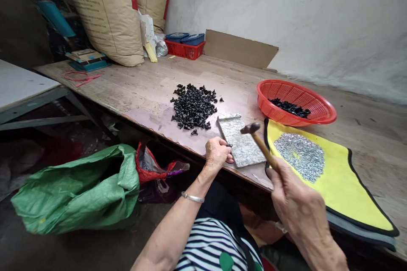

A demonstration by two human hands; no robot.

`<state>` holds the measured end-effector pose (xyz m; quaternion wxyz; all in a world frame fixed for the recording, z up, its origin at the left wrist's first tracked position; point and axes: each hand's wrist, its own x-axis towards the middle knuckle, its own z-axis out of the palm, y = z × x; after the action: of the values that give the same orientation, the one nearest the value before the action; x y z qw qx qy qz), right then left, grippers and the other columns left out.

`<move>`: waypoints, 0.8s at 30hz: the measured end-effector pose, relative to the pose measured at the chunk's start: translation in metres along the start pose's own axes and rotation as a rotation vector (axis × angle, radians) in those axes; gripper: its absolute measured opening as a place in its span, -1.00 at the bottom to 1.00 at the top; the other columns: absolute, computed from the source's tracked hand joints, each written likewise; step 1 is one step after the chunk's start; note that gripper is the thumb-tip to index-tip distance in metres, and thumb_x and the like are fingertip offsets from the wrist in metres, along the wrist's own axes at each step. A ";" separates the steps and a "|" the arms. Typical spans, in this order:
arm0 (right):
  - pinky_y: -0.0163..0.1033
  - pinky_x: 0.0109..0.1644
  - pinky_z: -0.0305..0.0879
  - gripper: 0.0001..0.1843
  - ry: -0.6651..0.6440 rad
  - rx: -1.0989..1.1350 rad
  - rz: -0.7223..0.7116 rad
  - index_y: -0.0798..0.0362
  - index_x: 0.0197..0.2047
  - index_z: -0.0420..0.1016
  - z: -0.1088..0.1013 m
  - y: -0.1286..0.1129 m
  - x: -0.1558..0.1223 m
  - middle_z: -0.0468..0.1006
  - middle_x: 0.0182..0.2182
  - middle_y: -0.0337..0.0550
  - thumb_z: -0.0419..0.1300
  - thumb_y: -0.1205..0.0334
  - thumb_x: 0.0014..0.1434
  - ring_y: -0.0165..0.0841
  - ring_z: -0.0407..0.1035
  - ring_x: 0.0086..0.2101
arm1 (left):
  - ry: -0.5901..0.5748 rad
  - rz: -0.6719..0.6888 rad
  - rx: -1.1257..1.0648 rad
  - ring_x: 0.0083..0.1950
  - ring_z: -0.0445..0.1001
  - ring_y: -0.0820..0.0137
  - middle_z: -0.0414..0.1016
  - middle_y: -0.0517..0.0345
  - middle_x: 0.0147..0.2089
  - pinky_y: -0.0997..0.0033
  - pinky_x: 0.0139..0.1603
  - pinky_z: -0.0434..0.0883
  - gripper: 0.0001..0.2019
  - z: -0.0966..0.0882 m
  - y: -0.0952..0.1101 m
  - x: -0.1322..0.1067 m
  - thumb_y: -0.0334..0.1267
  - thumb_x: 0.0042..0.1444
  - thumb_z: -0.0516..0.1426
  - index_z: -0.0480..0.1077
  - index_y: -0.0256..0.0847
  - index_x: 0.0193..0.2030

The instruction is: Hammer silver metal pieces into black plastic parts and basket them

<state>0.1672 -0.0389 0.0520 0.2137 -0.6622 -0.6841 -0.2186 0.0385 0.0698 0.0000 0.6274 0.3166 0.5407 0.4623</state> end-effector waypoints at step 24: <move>-0.32 -0.52 0.09 -0.62 0.007 -0.130 0.066 0.22 0.06 0.39 0.023 -0.016 -0.016 0.59 -0.33 0.00 0.00 0.26 0.23 -0.36 0.41 -0.52 | 0.030 -0.023 0.037 -0.75 0.36 0.38 0.22 0.38 -0.82 0.40 -0.71 0.42 -0.70 -0.001 0.000 0.002 -0.59 -0.26 0.09 0.16 -0.21 -0.37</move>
<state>0.1519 -0.0390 0.0231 0.1798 -0.6962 -0.6455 -0.2575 0.0377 0.0715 -0.0010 0.6187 0.3151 0.5620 0.4496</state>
